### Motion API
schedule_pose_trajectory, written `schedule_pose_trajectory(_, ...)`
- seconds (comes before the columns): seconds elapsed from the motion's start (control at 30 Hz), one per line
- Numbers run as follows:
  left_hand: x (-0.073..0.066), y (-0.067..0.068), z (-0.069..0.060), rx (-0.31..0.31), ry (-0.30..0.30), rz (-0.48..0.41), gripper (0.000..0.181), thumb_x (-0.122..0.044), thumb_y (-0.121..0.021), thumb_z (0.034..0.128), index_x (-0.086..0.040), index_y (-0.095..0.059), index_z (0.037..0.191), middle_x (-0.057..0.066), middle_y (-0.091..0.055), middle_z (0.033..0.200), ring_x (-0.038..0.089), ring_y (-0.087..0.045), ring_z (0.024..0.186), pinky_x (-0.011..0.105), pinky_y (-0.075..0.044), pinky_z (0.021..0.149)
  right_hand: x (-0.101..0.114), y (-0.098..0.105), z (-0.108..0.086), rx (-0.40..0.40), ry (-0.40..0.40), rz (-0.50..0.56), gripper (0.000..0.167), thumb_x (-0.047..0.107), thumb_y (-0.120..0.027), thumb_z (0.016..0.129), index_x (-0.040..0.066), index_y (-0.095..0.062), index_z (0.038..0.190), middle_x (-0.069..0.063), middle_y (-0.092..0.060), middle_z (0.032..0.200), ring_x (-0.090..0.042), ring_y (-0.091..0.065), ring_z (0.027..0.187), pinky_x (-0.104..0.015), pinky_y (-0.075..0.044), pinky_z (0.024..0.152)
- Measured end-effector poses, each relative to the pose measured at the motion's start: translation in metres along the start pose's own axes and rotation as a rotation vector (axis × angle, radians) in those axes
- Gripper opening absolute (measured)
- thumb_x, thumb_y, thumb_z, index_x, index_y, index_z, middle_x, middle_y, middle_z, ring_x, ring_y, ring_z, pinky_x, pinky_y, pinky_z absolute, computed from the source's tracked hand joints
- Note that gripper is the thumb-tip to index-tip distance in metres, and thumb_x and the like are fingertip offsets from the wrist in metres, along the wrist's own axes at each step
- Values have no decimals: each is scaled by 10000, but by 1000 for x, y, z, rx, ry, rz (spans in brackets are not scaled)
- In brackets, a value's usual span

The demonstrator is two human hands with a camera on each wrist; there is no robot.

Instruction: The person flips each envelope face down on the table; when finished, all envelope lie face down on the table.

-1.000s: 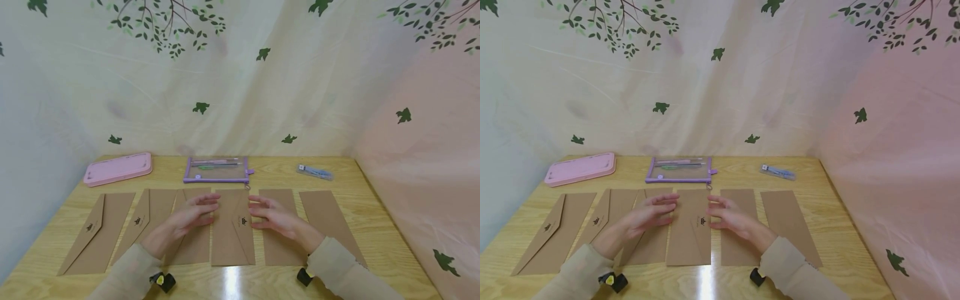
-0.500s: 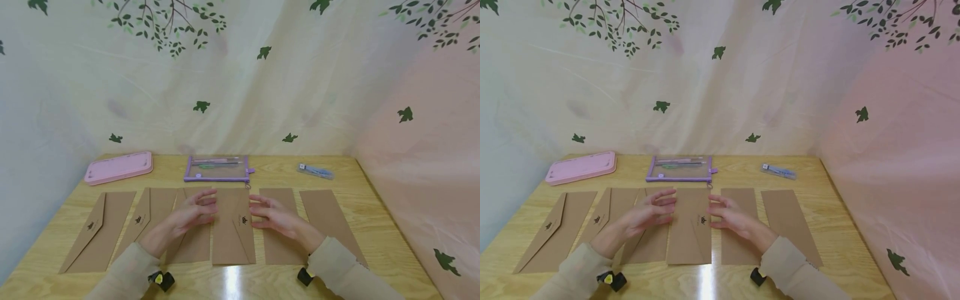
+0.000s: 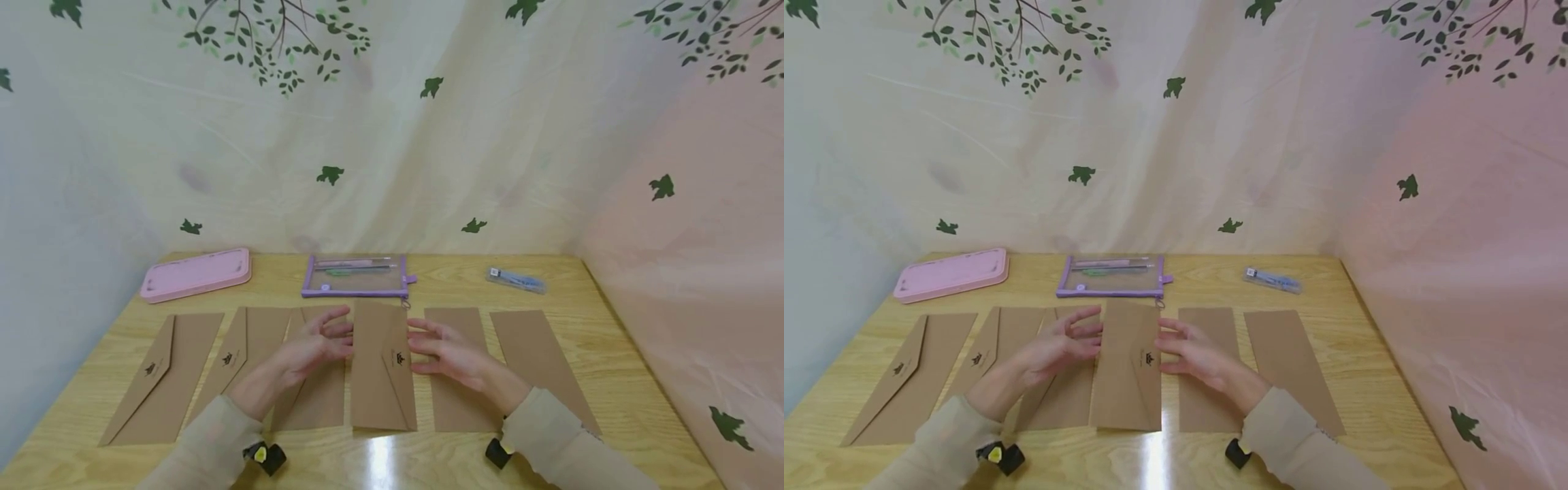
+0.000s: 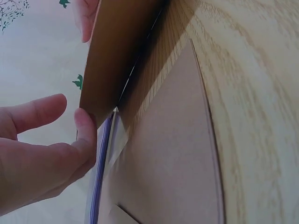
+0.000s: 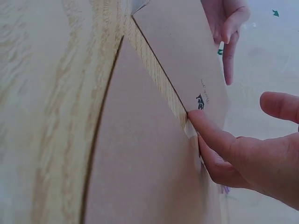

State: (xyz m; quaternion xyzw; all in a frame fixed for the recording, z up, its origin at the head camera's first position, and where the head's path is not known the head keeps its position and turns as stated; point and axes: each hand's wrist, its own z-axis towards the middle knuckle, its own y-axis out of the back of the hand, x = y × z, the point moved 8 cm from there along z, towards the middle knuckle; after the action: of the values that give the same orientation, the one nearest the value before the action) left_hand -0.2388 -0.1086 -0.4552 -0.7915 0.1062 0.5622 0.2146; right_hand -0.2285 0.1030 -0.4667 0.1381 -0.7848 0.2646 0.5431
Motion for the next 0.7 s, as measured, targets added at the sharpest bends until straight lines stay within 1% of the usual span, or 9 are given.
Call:
schedule_pose_trajectory(0.13,2,-2,1,27,16,-21,742,61,-538,961,27,-134,1583,342,-239,1572,406,-453,1321,472,-472,1050,1,-1,-1,-5,2,1,698,107,-547,1031,-56,-151,1582,-303,-161,1618,-466,-218,1471,-545,-427,1088)
schedule_pose_trajectory(0.2,3,-4,1,37,34,-36,706,41,-514,984,21,-144,1584,333,-246,1572,380,-478,1292,490,-491,1024,2,-2,-1,-2,4,0,696,107,-539,1035,-63,-142,1581,-313,-158,1613,-471,-214,1471,-549,-420,1092)
schedule_pose_trajectory(0.27,5,-5,1,34,51,-38,685,23,-502,996,13,-156,1587,326,-252,1564,370,-468,1290,496,-511,995,2,-3,-1,1,4,4,695,105,-532,1038,-69,-134,1580,-318,-154,1612,-475,-210,1470,-556,-409,1099)
schedule_pose_trajectory(0.33,5,-6,0,17,59,-40,678,12,-509,994,6,-179,1587,318,-254,1549,383,-433,1307,506,-525,976,3,-4,-2,8,4,6,692,104,-524,1042,-72,-125,1580,-316,-148,1616,-474,-207,1472,-561,-398,1105)
schedule_pose_trajectory(0.47,6,-7,0,-4,63,-42,671,0,-512,998,3,-188,1585,297,-236,1516,398,-368,1315,516,-538,957,2,-5,-2,7,-3,8,684,98,-519,1042,-71,-130,1579,-309,-157,1618,-478,-227,1464,-564,-398,1105)
schedule_pose_trajectory(0.7,7,-8,-1,-9,71,-50,661,-5,-524,995,-11,-215,1579,280,-247,1496,386,-367,1289,504,-550,939,1,-5,-1,5,-8,5,694,113,-532,1040,-72,-134,1578,-315,-163,1614,-479,-242,1458,-560,-405,1101)
